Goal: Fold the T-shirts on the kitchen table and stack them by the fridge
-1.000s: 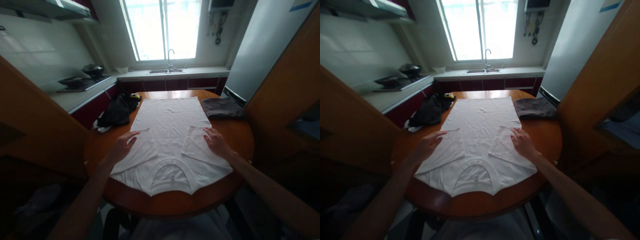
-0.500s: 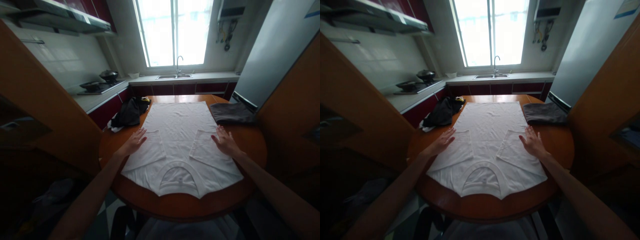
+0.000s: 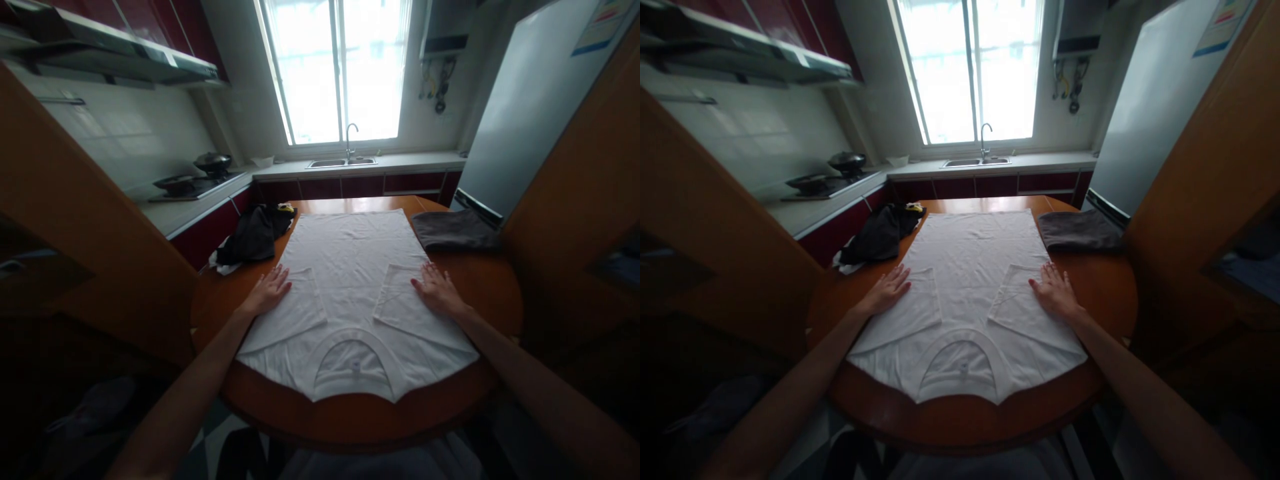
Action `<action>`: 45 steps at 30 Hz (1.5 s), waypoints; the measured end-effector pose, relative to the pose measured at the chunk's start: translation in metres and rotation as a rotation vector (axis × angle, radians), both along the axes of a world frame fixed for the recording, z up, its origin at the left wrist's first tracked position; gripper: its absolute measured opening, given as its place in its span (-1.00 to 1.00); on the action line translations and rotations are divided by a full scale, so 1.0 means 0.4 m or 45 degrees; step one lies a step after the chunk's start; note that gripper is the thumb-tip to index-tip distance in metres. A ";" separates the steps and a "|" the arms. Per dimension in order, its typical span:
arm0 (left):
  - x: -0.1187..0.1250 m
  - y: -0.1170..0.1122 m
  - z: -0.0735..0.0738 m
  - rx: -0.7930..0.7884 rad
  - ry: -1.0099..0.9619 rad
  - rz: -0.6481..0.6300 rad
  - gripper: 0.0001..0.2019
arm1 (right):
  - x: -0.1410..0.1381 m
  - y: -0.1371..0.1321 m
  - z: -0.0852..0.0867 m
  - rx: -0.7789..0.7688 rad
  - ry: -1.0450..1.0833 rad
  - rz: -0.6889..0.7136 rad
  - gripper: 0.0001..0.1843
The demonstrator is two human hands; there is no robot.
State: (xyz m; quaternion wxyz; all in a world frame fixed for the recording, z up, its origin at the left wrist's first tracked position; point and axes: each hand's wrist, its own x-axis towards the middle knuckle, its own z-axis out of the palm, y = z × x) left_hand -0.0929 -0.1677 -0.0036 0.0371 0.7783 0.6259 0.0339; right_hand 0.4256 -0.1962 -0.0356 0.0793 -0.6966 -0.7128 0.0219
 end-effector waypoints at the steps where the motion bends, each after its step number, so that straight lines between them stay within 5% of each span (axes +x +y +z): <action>1: 0.000 0.002 -0.001 -0.004 0.014 0.006 -0.30 | 0.000 0.001 -0.001 -0.001 -0.006 0.004 -0.18; 7: -0.012 0.015 -0.022 0.052 -0.009 -0.005 -0.33 | 0.001 0.004 -0.004 0.040 0.024 0.007 -0.23; 13: -0.030 0.016 -0.030 0.215 -0.208 -0.098 -0.32 | -0.007 -0.003 0.016 0.358 0.079 -0.026 -0.27; 20: -0.023 0.019 -0.024 0.028 -0.075 -0.048 -0.32 | -0.004 -0.005 -0.004 0.062 -0.016 0.018 -0.27; 32: -0.026 0.023 -0.028 0.060 -0.080 -0.050 -0.33 | 0.003 0.004 -0.010 0.074 0.010 0.017 -0.30; 45: -0.047 0.032 -0.046 0.238 -0.479 -0.139 -0.20 | 0.009 0.011 -0.014 0.075 0.033 0.019 -0.32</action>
